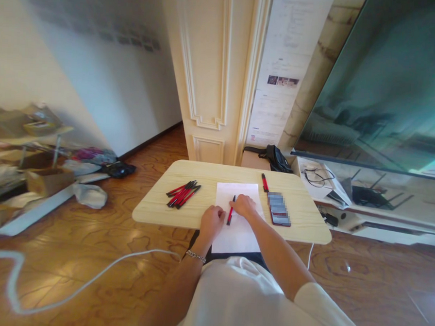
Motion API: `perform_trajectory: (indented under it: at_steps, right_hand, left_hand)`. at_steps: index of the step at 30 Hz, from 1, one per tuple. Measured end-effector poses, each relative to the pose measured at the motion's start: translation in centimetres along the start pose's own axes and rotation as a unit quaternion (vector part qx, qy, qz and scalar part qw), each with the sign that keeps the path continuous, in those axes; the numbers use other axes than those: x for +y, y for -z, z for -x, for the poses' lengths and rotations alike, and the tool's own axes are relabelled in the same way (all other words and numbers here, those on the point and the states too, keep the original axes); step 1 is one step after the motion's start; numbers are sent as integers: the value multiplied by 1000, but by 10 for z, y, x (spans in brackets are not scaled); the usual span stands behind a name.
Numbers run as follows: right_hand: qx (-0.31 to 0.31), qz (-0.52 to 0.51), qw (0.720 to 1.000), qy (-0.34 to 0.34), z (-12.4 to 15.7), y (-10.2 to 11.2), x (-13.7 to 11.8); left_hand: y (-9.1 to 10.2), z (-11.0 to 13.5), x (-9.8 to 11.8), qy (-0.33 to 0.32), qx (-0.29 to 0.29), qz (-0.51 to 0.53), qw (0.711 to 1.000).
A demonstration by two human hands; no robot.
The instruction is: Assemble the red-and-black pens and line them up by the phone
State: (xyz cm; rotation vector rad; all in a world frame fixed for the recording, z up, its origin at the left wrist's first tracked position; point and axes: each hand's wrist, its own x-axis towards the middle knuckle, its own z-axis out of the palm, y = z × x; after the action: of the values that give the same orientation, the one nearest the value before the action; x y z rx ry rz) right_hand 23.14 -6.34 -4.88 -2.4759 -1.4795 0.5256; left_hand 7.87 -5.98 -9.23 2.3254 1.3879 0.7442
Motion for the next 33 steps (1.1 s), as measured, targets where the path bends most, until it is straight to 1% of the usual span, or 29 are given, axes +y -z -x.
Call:
perform_trajectory:
  at_steps: [5, 9, 10, 12, 13, 14, 15, 16, 17, 18, 19, 20, 21, 23, 25, 28, 30, 32, 33]
  right_hand:
    - [7, -28, 999, 31, -5, 2, 14]
    - [-1, -67, 994, 83, 2, 9, 21]
    - [-7, -83, 991, 102, 5, 11, 23]
    - [-17, -147, 977, 154, 13, 13, 25]
    - [-18, -193, 963, 186, 17, 13, 27]
    - [-16, -243, 945, 218, 21, 12, 28]
    - [-13, -291, 925, 245, 25, 10, 30]
    - [-9, -330, 907, 262, 28, 9, 32]
    - [-6, -358, 895, 267, 31, 6, 33]
    - [-7, -378, 886, 267, 32, 4, 34]
    - [-8, -397, 880, 259, 33, 2, 34]
    - [-7, -416, 876, 245, 33, 0, 34]
    - [-3, -438, 870, 226, 33, -1, 33]
    - [15, -484, 855, 186, 31, -3, 30]
    - [40, -511, 844, 159, 29, -3, 25]
    - [77, -502, 850, 140, 27, -4, 17]
    - [96, -502, 851, 123, 27, -7, 13]
    - [103, -516, 844, 109, 26, -11, 10]
    - [102, -526, 838, 104, 26, -14, 9]
  left_hand:
    - [1, -3, 0, 8, -10, 10, 1000]
    - [8, -3, 6, -1, -7, 37, 999]
    - [11, -3, 8, -2, -2, 55, 998]
    - [15, 0, 15, 9, 7, 160, 987]
    - [16, 2, 20, 23, -6, 227, 974]
    - [16, 4, 24, 41, -33, 303, 952]
    - [15, 6, 29, 60, -64, 377, 922]
    - [14, 8, 33, 78, -100, 447, 885]
    - [12, 10, 37, 97, -129, 510, 845]
    - [10, 11, 40, 115, -140, 554, 813]
    - [7, 13, 42, 132, -139, 584, 789]
    - [5, 14, 44, 148, -132, 601, 774]
    - [3, 15, 45, 160, -121, 609, 767]
    - [-1, 17, 46, 168, -98, 604, 773]
    - [-4, 18, 47, 153, -78, 579, 797]
    - [-6, 20, 49, 121, -49, 523, 842]
    - [-6, 21, 51, 108, -32, 486, 866]
    - [-5, 23, 53, 101, -26, 458, 883]
    - [-4, 24, 54, 101, -28, 453, 886]
